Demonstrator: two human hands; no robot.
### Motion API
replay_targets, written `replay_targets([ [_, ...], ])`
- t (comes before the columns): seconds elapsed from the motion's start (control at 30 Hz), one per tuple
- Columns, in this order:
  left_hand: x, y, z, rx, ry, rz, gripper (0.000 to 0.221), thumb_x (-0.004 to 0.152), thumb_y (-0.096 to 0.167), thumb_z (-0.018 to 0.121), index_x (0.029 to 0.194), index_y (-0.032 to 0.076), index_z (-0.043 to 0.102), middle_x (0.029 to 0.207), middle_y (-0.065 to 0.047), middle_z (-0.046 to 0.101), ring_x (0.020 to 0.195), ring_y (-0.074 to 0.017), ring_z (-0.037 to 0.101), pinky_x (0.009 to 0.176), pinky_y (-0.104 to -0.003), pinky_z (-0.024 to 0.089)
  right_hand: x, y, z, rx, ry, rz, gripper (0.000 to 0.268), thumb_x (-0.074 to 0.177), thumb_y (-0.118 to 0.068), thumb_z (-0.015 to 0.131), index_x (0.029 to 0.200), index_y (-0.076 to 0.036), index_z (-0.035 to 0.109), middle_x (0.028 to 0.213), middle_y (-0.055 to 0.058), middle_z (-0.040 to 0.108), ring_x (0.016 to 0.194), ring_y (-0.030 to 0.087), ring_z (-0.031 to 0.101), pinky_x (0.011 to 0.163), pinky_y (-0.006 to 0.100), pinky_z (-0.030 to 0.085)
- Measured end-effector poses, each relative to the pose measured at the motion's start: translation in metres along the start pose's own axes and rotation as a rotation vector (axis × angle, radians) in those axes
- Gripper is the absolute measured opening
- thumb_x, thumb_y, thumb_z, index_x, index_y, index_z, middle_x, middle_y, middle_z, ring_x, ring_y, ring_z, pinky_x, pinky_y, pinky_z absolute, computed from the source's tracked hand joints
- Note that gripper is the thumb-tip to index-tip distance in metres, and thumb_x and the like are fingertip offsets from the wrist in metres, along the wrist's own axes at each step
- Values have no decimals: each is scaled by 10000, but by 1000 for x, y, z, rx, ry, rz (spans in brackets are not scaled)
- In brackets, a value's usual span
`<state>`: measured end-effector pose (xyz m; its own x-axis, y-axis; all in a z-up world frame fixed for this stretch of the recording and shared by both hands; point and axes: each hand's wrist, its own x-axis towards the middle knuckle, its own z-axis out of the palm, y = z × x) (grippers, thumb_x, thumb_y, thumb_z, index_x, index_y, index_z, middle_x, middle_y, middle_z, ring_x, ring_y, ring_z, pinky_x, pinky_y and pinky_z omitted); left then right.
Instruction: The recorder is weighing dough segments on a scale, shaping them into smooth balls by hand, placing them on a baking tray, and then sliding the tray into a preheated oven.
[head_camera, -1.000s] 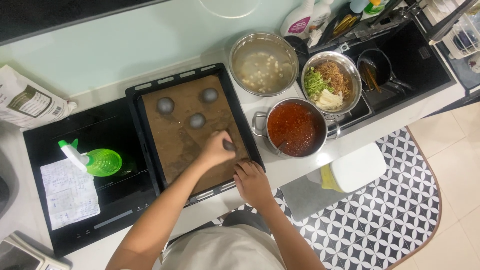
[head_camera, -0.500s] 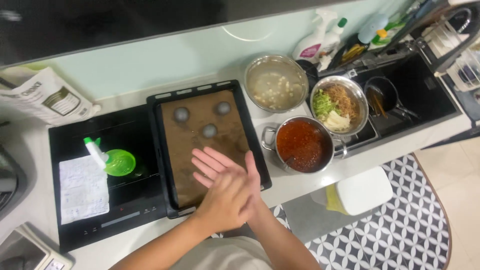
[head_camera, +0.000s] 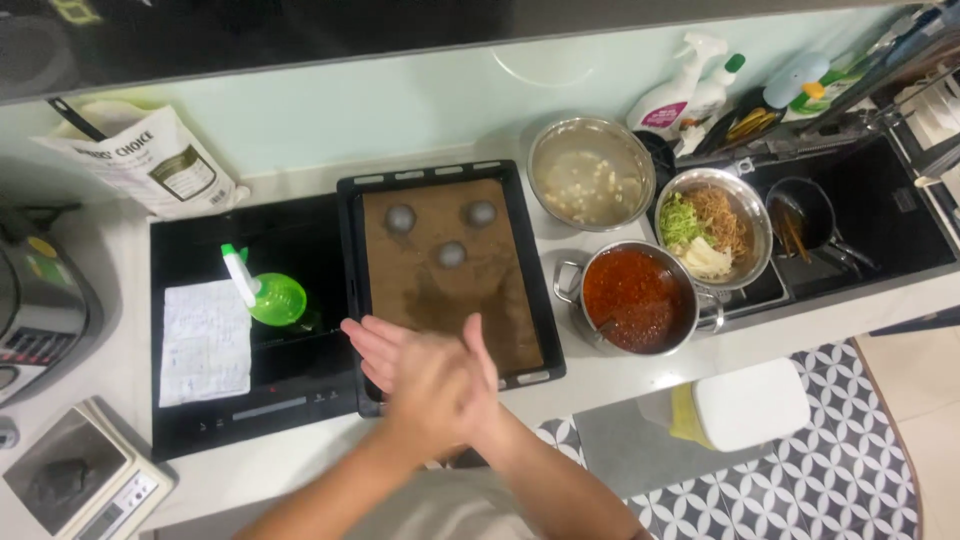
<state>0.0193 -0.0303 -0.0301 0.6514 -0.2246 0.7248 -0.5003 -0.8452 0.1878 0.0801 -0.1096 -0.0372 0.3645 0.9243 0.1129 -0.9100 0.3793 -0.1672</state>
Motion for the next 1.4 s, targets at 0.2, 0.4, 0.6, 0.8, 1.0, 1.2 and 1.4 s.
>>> replay_targets([
  [0.2, 14, -5, -16, -81, 98, -250, 267, 809, 77, 759, 1029, -12, 638, 1109, -166, 616, 1036, -363, 608, 875, -481, 505, -1, -15, 21, -219, 46, -61, 1184, 916, -868, 191, 1616, 87, 171, 1695, 282, 203, 1598, 356, 206, 1290, 459, 188],
  [0.4, -4, 3, -10, -203, 41, -104, 313, 781, 110, 768, 1037, -21, 645, 1122, -201, 595, 1068, -385, 601, 920, -517, 481, 0, -26, 31, -196, 86, -128, 1155, 941, -832, 186, 1608, 111, 180, 1710, 297, 167, 1619, 366, 163, 1328, 485, 144],
  [0.6, 17, 10, -12, -236, 20, -171, 256, 795, 64, 756, 1003, -13, 628, 1100, -160, 595, 1085, -370, 620, 942, -495, 501, 2, -18, 15, -82, 9, -33, 1178, 918, -857, 202, 1600, 103, 173, 1709, 281, 144, 1611, 337, 151, 1300, 434, 142],
  [0.8, 14, -10, -6, -136, 66, -300, 254, 713, 79, 763, 907, 6, 616, 1093, -161, 614, 1041, -393, 614, 907, -480, 503, 1, -6, 14, -188, 58, -53, 1150, 948, -818, 230, 1614, 114, 131, 1712, 294, 140, 1621, 358, 148, 1286, 447, 146],
  [1.0, -4, -16, -7, -100, 31, -257, 217, 772, 39, 771, 941, 13, 637, 1084, -125, 625, 987, -335, 612, 872, -437, 501, 3, -15, 1, -118, -23, -96, 1201, 974, -866, 238, 1615, 146, 159, 1695, 330, 184, 1607, 385, 178, 1315, 461, 173],
  [1.2, 20, 0, -28, -208, 43, -143, 328, 710, 126, 754, 970, -5, 604, 1109, -186, 597, 1047, -397, 611, 925, -503, 489, 13, -18, 16, -103, 64, -55, 1166, 925, -845, 216, 1599, 108, 222, 1690, 296, 221, 1591, 359, 221, 1295, 460, 183],
  [1.4, 25, -20, -29, -138, 35, -320, 466, 708, 134, 805, 1101, -19, 607, 1145, -185, 607, 1096, -406, 590, 962, -495, 472, 20, -2, -8, 3, 19, 23, 1152, 908, -842, 242, 1609, 73, 237, 1686, 268, 245, 1596, 355, 220, 1288, 442, 203],
])
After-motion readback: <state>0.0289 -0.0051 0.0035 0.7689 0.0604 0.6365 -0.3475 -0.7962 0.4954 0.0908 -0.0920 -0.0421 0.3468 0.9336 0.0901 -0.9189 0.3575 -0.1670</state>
